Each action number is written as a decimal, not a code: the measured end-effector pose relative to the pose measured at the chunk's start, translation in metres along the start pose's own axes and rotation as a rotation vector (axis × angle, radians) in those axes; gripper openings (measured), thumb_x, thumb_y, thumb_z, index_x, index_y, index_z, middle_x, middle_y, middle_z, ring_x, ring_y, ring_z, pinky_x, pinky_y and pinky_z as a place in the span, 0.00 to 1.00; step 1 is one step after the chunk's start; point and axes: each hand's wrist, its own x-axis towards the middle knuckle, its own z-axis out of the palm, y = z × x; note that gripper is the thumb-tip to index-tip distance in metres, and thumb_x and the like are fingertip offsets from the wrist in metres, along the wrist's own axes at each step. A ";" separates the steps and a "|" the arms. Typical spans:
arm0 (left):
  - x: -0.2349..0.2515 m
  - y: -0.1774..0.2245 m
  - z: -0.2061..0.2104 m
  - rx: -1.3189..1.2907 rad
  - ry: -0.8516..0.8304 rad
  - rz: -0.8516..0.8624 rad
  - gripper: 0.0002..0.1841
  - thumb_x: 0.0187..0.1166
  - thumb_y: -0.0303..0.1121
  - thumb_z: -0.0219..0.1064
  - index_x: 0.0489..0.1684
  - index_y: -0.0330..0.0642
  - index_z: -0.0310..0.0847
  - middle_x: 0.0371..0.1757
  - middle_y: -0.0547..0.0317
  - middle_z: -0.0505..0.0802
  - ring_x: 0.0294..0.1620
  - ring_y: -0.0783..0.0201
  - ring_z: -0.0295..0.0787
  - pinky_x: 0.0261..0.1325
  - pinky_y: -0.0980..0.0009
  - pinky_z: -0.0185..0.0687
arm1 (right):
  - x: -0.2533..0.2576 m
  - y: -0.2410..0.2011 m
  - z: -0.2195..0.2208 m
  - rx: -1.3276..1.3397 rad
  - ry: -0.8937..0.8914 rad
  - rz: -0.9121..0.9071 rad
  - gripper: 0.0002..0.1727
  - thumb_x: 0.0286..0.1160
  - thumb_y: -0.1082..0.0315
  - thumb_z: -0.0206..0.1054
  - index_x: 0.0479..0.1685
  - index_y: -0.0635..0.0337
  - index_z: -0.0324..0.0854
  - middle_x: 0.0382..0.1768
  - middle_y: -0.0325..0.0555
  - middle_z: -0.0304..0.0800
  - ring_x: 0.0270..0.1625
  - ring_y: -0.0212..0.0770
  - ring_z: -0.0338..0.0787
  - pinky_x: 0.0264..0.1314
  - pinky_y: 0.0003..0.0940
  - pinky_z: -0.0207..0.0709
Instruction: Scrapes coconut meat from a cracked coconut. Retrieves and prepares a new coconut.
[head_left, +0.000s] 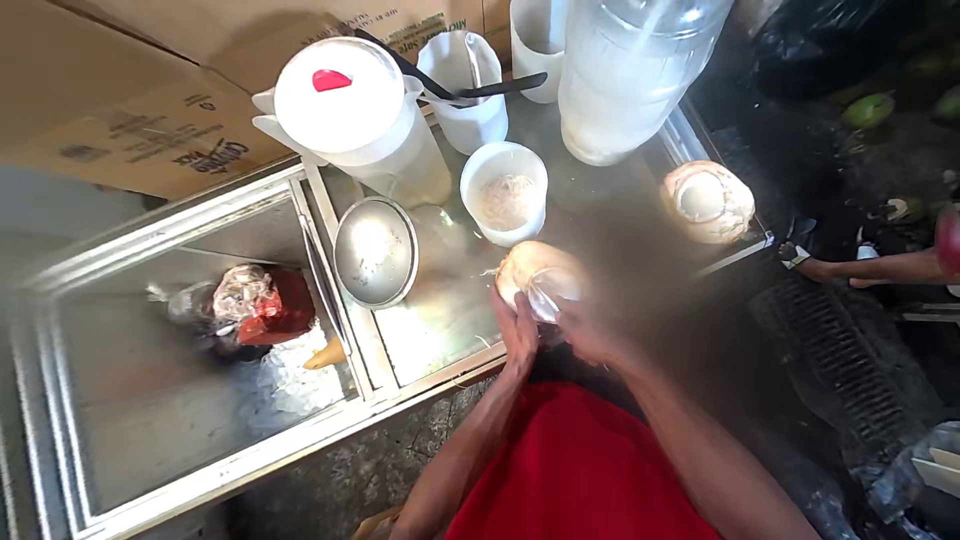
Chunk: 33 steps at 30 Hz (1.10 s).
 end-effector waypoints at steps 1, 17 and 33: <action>0.009 0.003 0.003 0.019 0.039 0.006 0.30 0.91 0.38 0.49 0.90 0.35 0.51 0.77 0.36 0.79 0.74 0.53 0.81 0.75 0.53 0.78 | 0.000 0.001 0.003 -0.018 -0.009 -0.051 0.30 0.95 0.58 0.43 0.95 0.47 0.56 0.39 0.51 0.84 0.25 0.42 0.81 0.29 0.40 0.79; 0.013 0.008 0.019 -0.212 0.194 -0.080 0.21 0.92 0.34 0.48 0.79 0.38 0.73 0.68 0.40 0.86 0.65 0.53 0.85 0.69 0.51 0.80 | -0.009 -0.005 0.022 0.019 -0.008 -0.030 0.29 0.95 0.58 0.42 0.93 0.50 0.57 0.38 0.52 0.84 0.23 0.43 0.81 0.27 0.41 0.80; 0.025 0.002 -0.003 -0.282 -0.018 -0.080 0.22 0.94 0.36 0.44 0.80 0.43 0.73 0.63 0.46 0.89 0.60 0.58 0.88 0.63 0.55 0.85 | -0.035 0.000 -0.006 -0.222 -0.085 -0.070 0.28 0.94 0.61 0.45 0.91 0.52 0.63 0.72 0.60 0.83 0.71 0.57 0.85 0.75 0.58 0.75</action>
